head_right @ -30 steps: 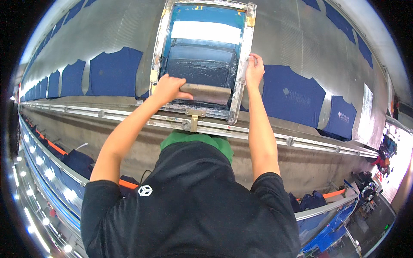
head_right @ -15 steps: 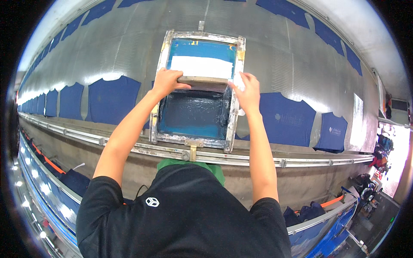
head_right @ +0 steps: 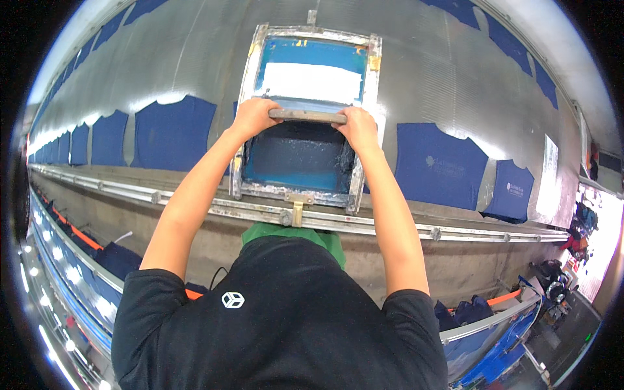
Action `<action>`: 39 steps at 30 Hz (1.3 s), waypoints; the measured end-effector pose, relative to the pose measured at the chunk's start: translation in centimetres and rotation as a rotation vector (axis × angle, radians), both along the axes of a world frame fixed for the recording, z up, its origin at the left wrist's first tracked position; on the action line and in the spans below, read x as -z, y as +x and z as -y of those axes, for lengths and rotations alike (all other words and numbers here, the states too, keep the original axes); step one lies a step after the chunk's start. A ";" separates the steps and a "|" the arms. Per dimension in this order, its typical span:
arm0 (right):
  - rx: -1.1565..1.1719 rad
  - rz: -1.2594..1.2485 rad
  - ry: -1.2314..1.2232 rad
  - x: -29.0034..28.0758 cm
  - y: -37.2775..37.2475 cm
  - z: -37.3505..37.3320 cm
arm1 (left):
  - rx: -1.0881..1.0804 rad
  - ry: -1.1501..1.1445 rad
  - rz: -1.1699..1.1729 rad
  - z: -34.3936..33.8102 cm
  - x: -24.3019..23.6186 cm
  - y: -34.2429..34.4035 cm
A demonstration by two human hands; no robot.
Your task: The person performs screen printing on a series of blue t-shirts laid out on a conveyor. They repeatedly pull a squeegee across a screen to transfer ink onto each shirt, then lift the screen and move to the next shirt in sequence.
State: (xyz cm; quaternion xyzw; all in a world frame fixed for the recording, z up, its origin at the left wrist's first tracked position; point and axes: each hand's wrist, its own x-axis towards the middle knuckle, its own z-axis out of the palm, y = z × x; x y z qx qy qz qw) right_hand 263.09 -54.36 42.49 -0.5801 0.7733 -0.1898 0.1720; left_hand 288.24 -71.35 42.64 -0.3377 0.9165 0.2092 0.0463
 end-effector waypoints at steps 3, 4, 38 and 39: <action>-0.021 -0.001 -0.006 0.4 2.8 -4.3 | -0.009 -0.033 -0.120 -4.6 0.6 3.5; -0.015 0.002 -0.035 0.5 4.1 -6.2 | -0.014 -0.044 -0.161 -6.4 0.6 4.9; 0.007 0.143 0.033 -1.5 7.1 -9.1 | 0.071 0.123 -0.077 -7.4 -0.6 7.5; -0.005 0.163 0.028 -1.9 6.0 -7.6 | 0.062 0.138 -0.032 -6.0 -0.8 6.5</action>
